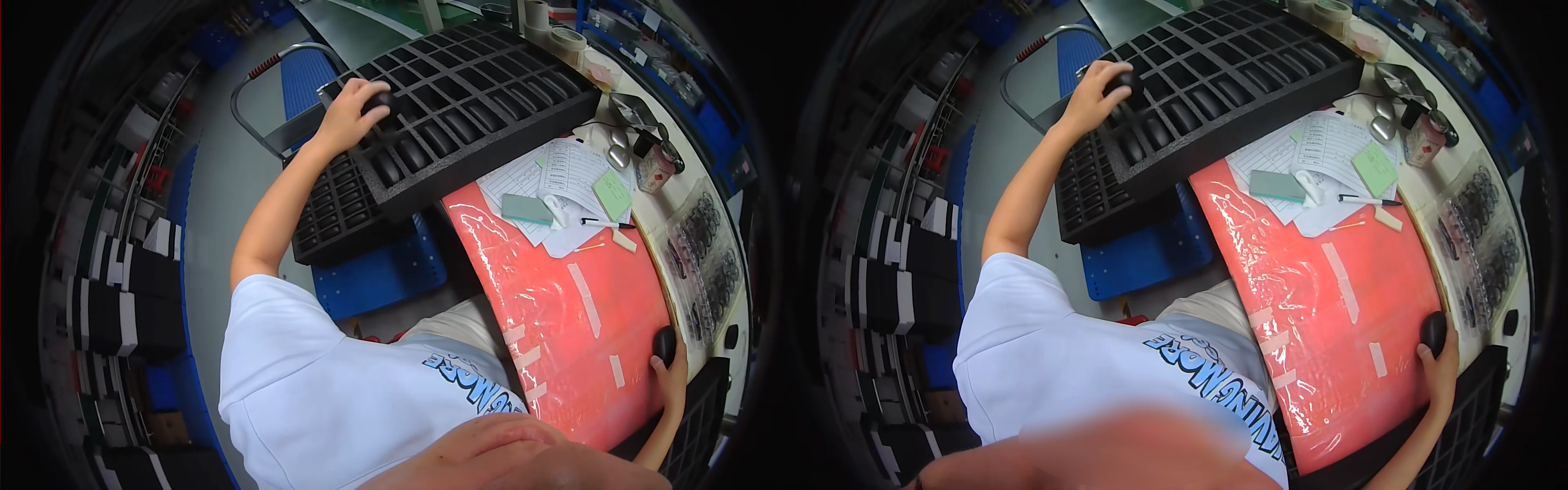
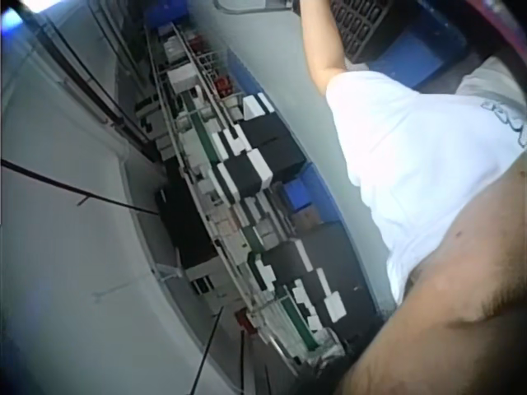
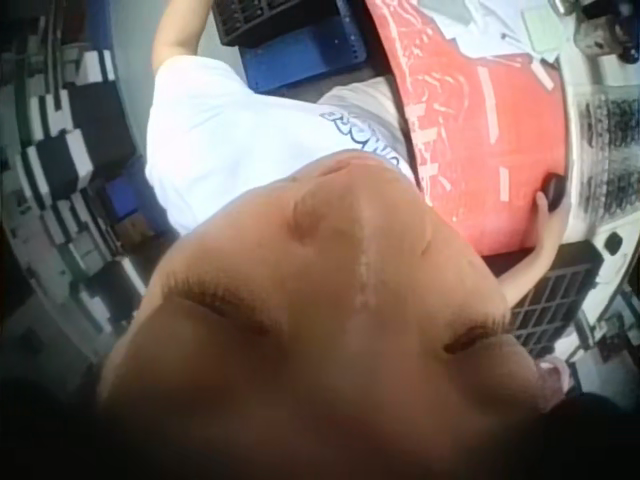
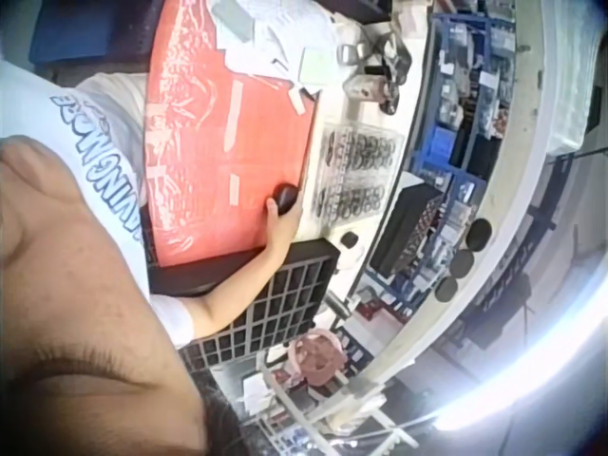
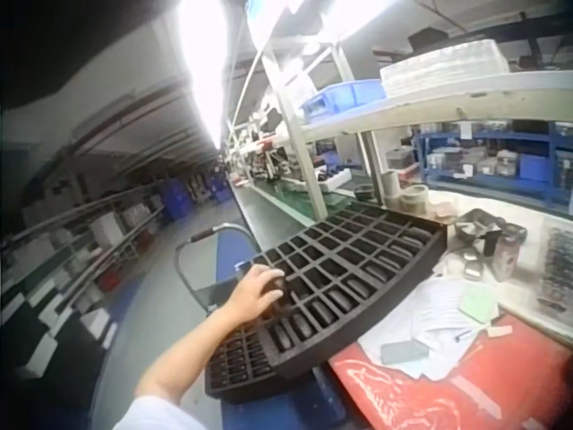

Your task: Assembling small electronic components, likely earbuds, into charging cases and organizing them into trays.

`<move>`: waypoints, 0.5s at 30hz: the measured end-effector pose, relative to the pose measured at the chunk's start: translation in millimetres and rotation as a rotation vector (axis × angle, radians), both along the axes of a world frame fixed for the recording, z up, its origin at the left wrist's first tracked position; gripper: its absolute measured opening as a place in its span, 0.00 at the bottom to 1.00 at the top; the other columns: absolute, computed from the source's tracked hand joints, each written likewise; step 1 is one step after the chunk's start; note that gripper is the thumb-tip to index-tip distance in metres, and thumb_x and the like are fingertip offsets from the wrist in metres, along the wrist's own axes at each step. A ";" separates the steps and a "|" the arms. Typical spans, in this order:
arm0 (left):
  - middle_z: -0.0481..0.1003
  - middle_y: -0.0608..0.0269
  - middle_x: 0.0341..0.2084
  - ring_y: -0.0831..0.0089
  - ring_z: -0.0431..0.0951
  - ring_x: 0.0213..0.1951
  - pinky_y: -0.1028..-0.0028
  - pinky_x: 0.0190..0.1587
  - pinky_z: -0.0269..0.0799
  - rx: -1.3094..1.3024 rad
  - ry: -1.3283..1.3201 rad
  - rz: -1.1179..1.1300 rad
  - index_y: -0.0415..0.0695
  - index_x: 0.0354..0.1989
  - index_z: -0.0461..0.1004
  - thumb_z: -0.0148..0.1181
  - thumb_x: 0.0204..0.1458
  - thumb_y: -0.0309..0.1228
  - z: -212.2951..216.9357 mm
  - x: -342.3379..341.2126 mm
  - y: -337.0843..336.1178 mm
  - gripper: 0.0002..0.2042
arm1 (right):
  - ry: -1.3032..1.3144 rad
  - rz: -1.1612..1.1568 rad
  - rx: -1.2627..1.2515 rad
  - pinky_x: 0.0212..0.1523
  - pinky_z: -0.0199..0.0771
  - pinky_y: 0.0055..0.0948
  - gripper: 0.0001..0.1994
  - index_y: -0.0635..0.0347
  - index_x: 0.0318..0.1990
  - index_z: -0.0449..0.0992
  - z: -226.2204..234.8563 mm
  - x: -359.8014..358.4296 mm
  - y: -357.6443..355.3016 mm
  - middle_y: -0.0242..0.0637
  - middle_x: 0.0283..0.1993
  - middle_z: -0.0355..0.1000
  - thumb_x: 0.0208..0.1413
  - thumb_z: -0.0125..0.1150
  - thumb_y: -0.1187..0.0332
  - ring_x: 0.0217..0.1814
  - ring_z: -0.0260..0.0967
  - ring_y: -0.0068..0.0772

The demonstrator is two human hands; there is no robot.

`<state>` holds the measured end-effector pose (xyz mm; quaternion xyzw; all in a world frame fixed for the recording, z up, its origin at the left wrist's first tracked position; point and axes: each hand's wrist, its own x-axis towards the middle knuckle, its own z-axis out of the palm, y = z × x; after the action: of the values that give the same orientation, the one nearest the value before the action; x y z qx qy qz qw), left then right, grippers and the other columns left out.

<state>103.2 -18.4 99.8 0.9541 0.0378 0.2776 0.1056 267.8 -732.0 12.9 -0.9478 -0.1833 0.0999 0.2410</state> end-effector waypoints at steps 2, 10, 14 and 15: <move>0.67 0.50 0.51 0.52 0.69 0.52 0.64 0.56 0.66 0.296 0.073 -0.138 0.49 0.53 0.71 0.60 0.53 0.32 -12.9 -6.6 16.1 0.18 | 0.027 -0.019 0.002 0.68 0.54 0.32 0.38 0.64 0.67 0.55 -0.8 -1.5 3.7 0.50 0.67 0.59 0.45 0.60 0.81 0.69 0.56 0.45; 0.42 0.31 0.68 0.41 0.38 0.71 0.46 0.69 0.34 -0.013 0.542 0.105 0.33 0.69 0.45 0.45 0.57 0.58 -53.5 -0.1 -46.2 0.43 | -0.059 0.021 -0.106 0.65 0.58 0.35 0.39 0.63 0.67 0.56 8.4 -14.5 11.6 0.54 0.62 0.63 0.42 0.60 0.78 0.65 0.60 0.50; 0.41 0.37 0.69 0.39 0.35 0.71 0.44 0.68 0.35 0.030 0.604 -0.290 0.41 0.67 0.54 0.61 0.49 0.48 -22.5 11.0 -170.4 0.40 | -0.287 0.065 -0.037 0.63 0.61 0.39 0.39 0.62 0.65 0.59 6.0 -0.1 25.9 0.56 0.58 0.65 0.40 0.65 0.73 0.62 0.63 0.54; 0.41 0.37 0.70 0.39 0.34 0.71 0.44 0.68 0.35 0.007 0.475 -0.440 0.42 0.67 0.55 0.63 0.48 0.46 -22.9 21.3 -194.0 0.39 | -0.306 0.081 -0.020 0.62 0.61 0.37 0.38 0.63 0.64 0.58 25.4 -3.3 47.0 0.55 0.55 0.67 0.41 0.64 0.71 0.60 0.65 0.53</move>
<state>124.5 -212.4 76.9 0.9778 -0.1469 0.0179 0.1482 264.5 -685.0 38.3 -0.9461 -0.2552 -0.0340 0.1965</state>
